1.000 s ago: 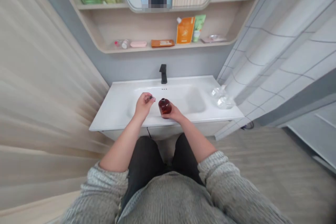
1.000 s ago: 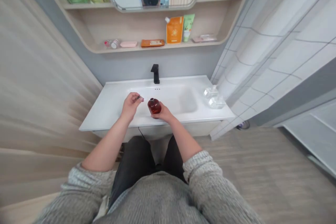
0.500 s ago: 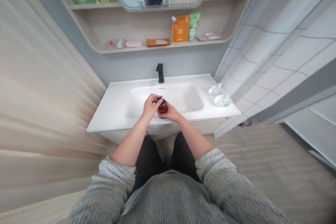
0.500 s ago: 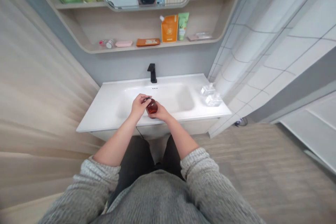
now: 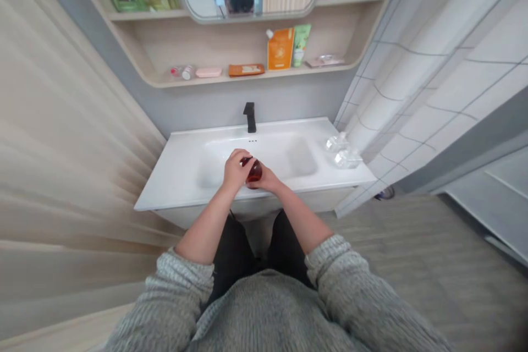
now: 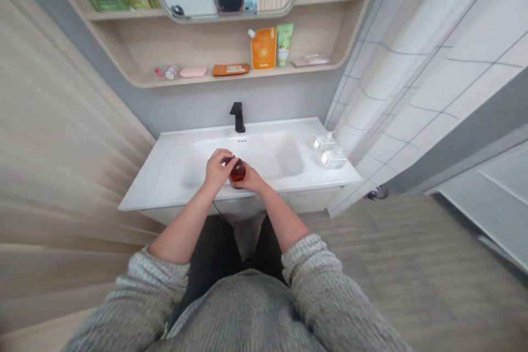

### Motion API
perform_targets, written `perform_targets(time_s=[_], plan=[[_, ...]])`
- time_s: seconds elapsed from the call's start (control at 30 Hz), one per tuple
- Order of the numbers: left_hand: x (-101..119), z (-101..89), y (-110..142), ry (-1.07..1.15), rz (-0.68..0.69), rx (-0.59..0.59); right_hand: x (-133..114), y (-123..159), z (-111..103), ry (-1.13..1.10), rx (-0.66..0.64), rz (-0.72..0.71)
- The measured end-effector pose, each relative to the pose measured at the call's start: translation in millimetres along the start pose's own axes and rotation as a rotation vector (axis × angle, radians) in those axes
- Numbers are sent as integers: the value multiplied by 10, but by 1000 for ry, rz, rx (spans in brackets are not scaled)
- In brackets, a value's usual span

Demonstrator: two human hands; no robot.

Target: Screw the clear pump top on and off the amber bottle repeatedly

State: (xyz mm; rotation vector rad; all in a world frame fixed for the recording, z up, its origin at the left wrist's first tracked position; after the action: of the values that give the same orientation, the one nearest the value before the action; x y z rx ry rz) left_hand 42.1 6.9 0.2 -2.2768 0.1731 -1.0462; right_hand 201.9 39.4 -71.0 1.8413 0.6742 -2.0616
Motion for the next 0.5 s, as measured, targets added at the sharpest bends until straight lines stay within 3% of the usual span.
perform_targets(time_s=[0.17,0.27,0.5], plan=[[-116,-15,-5,129,-55,-117,31,-11,-24,-35,21,31],[-152,-3,4,195,-130,-135,40,-9,-22,-23,14,28],[-228,-13,-35,233,-164,-145,39,-11,-29,-37,-5,34]])
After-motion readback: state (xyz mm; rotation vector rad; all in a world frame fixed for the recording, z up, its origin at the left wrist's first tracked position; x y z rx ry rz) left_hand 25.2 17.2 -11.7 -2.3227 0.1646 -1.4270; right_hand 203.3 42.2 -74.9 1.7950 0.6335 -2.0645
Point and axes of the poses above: each hand's wrist, its own y-axis away from the middle knuckle, its own z-axis out of the palm, x = y × z, the point moved 3 cm from there along -y, towards the middle knuckle, and after that the axes turned 14 degrees about -y, right-handed, at the moved point
